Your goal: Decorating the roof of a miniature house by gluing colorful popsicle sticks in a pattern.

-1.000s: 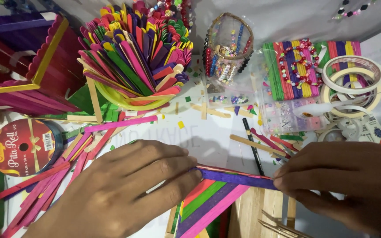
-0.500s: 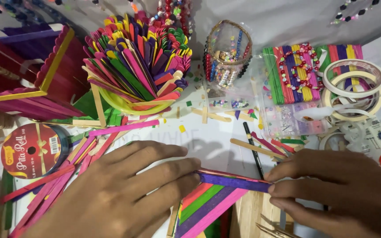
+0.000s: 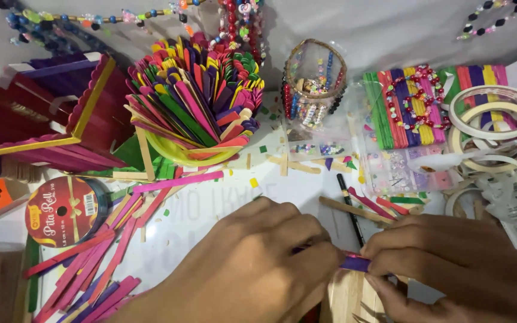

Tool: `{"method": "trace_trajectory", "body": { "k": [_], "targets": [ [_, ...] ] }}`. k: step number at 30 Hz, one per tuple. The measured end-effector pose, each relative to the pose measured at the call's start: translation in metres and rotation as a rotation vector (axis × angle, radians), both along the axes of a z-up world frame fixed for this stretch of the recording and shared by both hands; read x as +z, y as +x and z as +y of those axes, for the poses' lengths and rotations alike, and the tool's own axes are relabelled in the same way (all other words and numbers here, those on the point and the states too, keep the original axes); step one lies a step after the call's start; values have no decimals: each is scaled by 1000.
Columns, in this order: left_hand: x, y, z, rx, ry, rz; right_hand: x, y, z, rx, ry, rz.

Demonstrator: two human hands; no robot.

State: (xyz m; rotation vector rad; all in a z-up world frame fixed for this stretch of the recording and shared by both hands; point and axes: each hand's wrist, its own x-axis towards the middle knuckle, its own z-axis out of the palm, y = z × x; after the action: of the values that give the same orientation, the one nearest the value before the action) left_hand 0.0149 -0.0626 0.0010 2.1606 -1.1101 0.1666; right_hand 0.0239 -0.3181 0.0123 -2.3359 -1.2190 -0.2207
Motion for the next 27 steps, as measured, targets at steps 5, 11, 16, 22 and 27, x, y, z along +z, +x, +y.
{"method": "trace_trajectory", "body": {
  "k": [5, 11, 16, 22, 27],
  "targets": [
    [4, 1, -1, 7, -59, 160, -4, -6, 0, -29, -10, 54],
    [6, 0, -4, 54, -118, 250, -8, -9, 0, -84, -51, 50],
    [7, -2, -6, 98, -143, 266, -15, -8, -6, -75, -77, 22],
    [9, -1, -1, 110, -108, 328, -25, -5, -15, 20, -137, 39],
    [22, 9, 13, 41, -79, 414, -26, -3, -18, 36, -132, -43]
  ]
}}
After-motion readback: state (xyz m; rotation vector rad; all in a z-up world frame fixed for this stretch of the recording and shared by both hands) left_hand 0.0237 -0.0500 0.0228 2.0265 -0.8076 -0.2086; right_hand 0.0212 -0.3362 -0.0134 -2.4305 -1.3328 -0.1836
